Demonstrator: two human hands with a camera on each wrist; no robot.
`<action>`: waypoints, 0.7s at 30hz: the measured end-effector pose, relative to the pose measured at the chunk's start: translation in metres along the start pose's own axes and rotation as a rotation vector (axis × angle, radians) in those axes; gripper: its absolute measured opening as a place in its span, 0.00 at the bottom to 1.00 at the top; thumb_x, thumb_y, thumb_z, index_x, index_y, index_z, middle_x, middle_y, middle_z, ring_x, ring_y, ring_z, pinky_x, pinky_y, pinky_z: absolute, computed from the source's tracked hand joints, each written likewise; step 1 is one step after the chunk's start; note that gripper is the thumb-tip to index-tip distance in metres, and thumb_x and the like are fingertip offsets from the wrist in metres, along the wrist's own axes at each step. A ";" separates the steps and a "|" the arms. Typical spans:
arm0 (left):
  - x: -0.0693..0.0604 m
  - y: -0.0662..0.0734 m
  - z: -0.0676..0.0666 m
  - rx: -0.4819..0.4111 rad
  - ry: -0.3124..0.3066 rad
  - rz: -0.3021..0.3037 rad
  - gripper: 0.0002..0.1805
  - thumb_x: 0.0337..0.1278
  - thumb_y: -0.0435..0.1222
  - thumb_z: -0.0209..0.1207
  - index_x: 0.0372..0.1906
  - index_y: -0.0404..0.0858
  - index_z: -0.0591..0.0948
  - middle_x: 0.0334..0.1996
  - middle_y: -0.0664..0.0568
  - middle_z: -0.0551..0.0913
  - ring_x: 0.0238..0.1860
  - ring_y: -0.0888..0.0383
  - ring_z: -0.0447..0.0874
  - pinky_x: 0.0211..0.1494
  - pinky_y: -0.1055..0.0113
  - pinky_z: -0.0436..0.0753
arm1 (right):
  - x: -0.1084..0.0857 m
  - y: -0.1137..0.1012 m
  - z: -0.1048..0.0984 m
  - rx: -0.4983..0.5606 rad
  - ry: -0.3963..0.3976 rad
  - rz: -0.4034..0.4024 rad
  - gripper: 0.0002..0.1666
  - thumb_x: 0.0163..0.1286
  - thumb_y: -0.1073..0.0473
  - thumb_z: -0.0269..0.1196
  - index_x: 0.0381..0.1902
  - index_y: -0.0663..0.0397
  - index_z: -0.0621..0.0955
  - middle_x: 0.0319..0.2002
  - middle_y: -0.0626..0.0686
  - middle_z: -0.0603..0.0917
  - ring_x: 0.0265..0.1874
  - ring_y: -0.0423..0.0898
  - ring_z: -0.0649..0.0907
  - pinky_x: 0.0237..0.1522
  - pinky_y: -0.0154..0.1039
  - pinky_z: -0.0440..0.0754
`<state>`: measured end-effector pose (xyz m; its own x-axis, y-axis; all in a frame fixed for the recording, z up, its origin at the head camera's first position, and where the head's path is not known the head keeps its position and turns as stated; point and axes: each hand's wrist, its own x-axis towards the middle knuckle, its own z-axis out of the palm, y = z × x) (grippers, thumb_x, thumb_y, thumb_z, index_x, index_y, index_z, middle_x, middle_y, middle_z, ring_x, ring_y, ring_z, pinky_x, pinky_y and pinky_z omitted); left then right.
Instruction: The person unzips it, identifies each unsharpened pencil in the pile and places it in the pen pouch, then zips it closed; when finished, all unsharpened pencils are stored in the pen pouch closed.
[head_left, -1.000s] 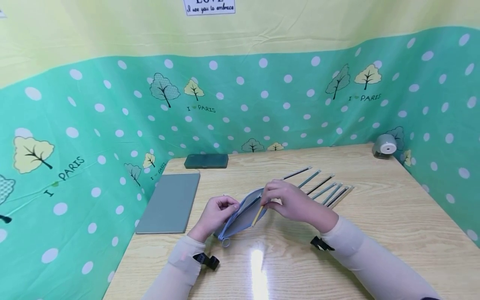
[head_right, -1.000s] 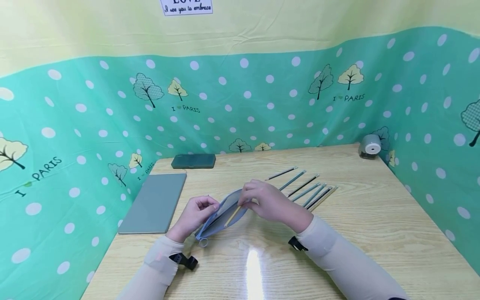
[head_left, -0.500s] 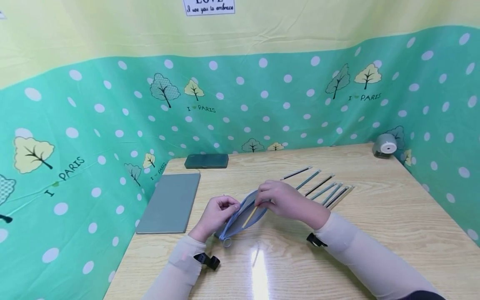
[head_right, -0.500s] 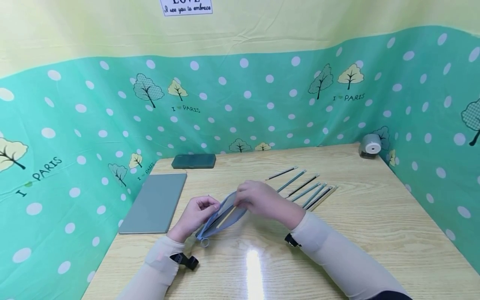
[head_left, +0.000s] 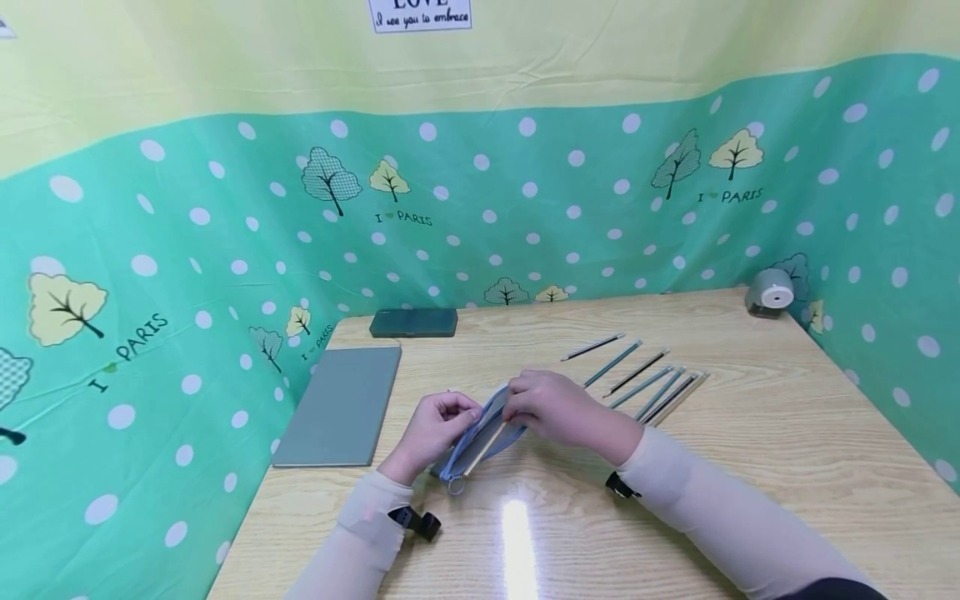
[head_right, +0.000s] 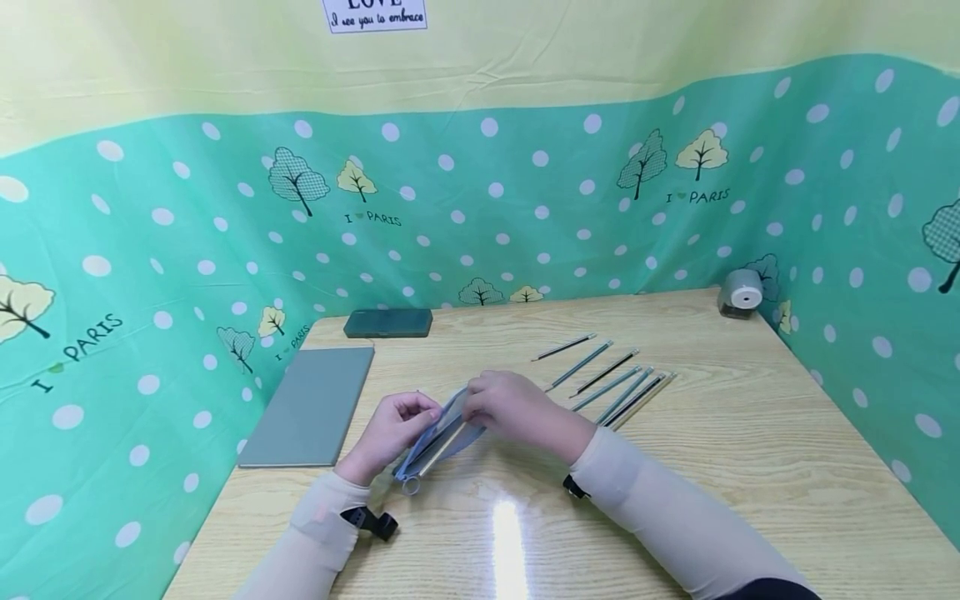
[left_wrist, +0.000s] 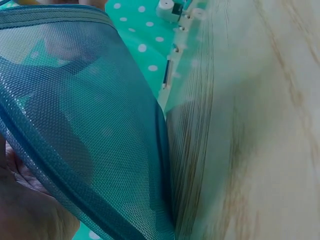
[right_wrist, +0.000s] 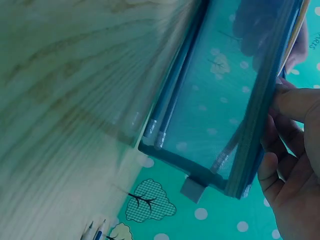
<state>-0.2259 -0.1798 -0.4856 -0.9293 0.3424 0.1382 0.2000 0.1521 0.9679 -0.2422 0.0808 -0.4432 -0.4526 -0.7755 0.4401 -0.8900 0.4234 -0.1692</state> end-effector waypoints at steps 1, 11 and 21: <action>0.000 0.000 0.000 0.000 -0.002 0.000 0.07 0.72 0.32 0.64 0.42 0.31 0.88 0.25 0.51 0.83 0.19 0.65 0.72 0.23 0.72 0.73 | 0.000 0.000 0.001 -0.007 0.005 -0.002 0.06 0.63 0.60 0.77 0.37 0.44 0.91 0.36 0.40 0.83 0.38 0.39 0.81 0.43 0.35 0.81; 0.001 -0.001 0.000 0.004 -0.014 0.003 0.07 0.72 0.32 0.63 0.42 0.31 0.88 0.26 0.52 0.83 0.20 0.65 0.73 0.23 0.73 0.73 | 0.002 -0.003 0.007 -0.071 0.084 -0.006 0.07 0.60 0.61 0.80 0.35 0.46 0.91 0.34 0.42 0.83 0.32 0.41 0.81 0.36 0.36 0.80; 0.001 0.000 0.000 0.001 -0.015 0.001 0.07 0.72 0.31 0.63 0.42 0.31 0.88 0.25 0.54 0.84 0.20 0.65 0.73 0.23 0.73 0.73 | 0.000 -0.003 0.011 -0.087 0.077 0.001 0.07 0.58 0.60 0.80 0.34 0.46 0.92 0.34 0.42 0.84 0.32 0.41 0.81 0.35 0.37 0.80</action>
<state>-0.2265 -0.1798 -0.4858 -0.9243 0.3567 0.1357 0.2011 0.1530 0.9675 -0.2404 0.0746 -0.4530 -0.4451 -0.7380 0.5072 -0.8798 0.4659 -0.0941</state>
